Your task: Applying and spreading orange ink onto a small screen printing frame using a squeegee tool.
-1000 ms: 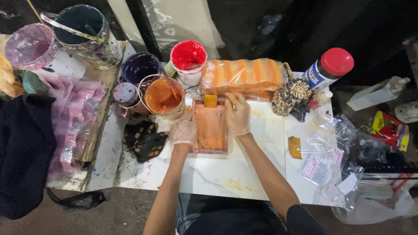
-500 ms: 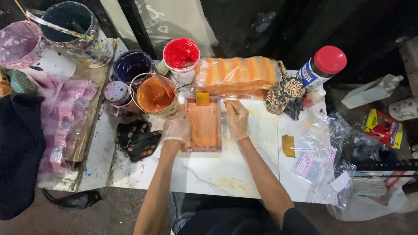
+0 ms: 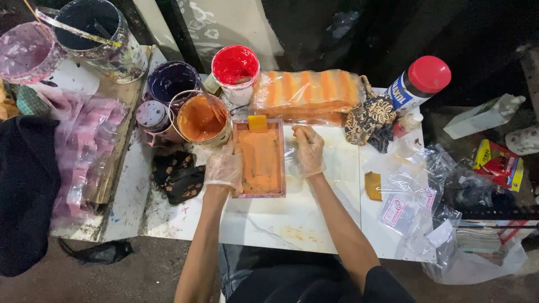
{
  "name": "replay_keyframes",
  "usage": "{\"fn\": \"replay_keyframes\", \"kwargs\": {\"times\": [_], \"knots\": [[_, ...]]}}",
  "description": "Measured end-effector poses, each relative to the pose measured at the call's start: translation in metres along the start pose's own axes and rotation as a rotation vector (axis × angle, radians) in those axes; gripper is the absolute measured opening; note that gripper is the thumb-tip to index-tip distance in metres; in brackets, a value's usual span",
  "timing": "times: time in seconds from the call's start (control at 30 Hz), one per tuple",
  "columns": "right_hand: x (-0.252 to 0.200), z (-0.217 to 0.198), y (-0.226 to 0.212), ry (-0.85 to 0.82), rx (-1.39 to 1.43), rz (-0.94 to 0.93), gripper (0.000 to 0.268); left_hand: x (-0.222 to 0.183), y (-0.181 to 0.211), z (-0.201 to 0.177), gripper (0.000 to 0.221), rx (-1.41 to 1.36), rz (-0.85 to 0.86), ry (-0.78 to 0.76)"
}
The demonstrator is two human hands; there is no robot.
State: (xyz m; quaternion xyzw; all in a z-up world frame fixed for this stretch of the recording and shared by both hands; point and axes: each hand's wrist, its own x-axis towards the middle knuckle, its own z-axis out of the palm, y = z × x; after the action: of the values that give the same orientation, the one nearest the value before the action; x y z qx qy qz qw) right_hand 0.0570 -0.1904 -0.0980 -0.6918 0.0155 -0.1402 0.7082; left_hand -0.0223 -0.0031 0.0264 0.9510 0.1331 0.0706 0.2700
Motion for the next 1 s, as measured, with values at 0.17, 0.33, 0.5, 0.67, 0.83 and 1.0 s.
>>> {"fn": "replay_keyframes", "kwargs": {"times": [0.17, 0.33, 0.5, 0.67, 0.83, 1.0], "knots": [[0.003, -0.002, -0.003, 0.010, 0.057, 0.068, 0.015, 0.018, -0.050, 0.114, 0.048, 0.239, -0.107, 0.616], [0.003, -0.003, -0.024, 0.055, 0.444, 0.228, 0.008, 0.010, -0.043, 0.054, 0.041, 0.005, 0.126, 0.098], [0.020, -0.030, -0.040, 0.054, 0.447, 0.139, 0.008, 0.020, 0.024, -0.008, 0.037, -0.066, 0.146, 0.141], [0.026, -0.073, -0.002, -0.040, 0.001, -0.173, 0.007, 0.047, 0.041, -0.026, 0.038, -0.294, -0.107, 0.092], [0.024, -0.092, 0.024, -0.211, -0.136, -0.300, 0.013, 0.083, 0.025, 0.001, 0.040, -0.156, -0.149, 0.171], [0.027, -0.098, 0.016, -0.296, -0.131, -0.318, 0.014, 0.077, 0.024, 0.001, 0.037, -0.050, -0.033, 0.145]]}}
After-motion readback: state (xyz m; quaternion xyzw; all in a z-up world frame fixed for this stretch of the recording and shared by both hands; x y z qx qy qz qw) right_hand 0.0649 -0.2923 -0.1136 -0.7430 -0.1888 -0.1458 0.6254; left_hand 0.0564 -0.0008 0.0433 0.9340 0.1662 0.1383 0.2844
